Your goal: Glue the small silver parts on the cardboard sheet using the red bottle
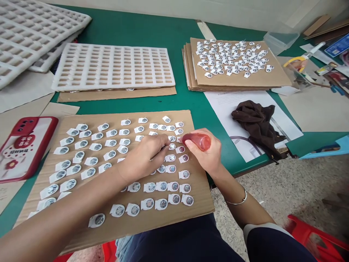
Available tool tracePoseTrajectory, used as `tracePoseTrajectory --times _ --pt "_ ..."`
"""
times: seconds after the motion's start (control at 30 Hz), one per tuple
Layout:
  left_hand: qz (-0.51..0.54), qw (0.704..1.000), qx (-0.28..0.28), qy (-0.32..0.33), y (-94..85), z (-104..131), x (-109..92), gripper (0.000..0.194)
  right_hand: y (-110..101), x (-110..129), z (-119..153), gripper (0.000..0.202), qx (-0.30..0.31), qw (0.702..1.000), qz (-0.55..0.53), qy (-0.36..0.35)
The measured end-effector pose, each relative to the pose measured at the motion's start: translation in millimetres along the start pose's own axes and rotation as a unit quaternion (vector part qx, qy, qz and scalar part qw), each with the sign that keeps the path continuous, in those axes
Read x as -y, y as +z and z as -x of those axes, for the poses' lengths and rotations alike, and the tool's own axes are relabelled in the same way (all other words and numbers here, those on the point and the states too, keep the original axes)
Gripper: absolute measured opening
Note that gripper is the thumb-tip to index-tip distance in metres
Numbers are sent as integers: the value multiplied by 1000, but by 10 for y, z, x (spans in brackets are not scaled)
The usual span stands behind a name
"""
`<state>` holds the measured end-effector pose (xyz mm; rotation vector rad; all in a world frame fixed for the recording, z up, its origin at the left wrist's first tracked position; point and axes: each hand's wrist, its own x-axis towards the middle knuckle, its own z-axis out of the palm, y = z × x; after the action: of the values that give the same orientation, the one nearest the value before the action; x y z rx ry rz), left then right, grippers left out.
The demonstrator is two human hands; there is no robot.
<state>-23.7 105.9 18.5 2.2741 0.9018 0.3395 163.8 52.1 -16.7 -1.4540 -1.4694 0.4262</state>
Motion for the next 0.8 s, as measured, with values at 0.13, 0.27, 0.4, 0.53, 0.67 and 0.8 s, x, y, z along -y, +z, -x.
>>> tracePoseTrajectory --times 0.13,0.27,0.4,0.53,0.67,0.8 --pt "2 1000 -7 6 -6 12 -4 16 11 -9 -4 19 2 1000 -1 -2" --pt "4 1000 -8 10 3 19 9 15 18 -14 0 21 5 1000 -3 -6" --pt "4 1000 -12 10 14 19 20 15 17 -12 3 22 2 1000 -2 -14" --pt "2 1000 -19 17 18 15 20 15 2 -3 5 20 2 1000 2 -16" --pt "8 1000 -21 19 15 16 17 18 -9 7 10 19 9 1000 3 -12" --pt "12 1000 -17 11 5 20 12 18 -5 12 26 18 14 1000 0 -11"
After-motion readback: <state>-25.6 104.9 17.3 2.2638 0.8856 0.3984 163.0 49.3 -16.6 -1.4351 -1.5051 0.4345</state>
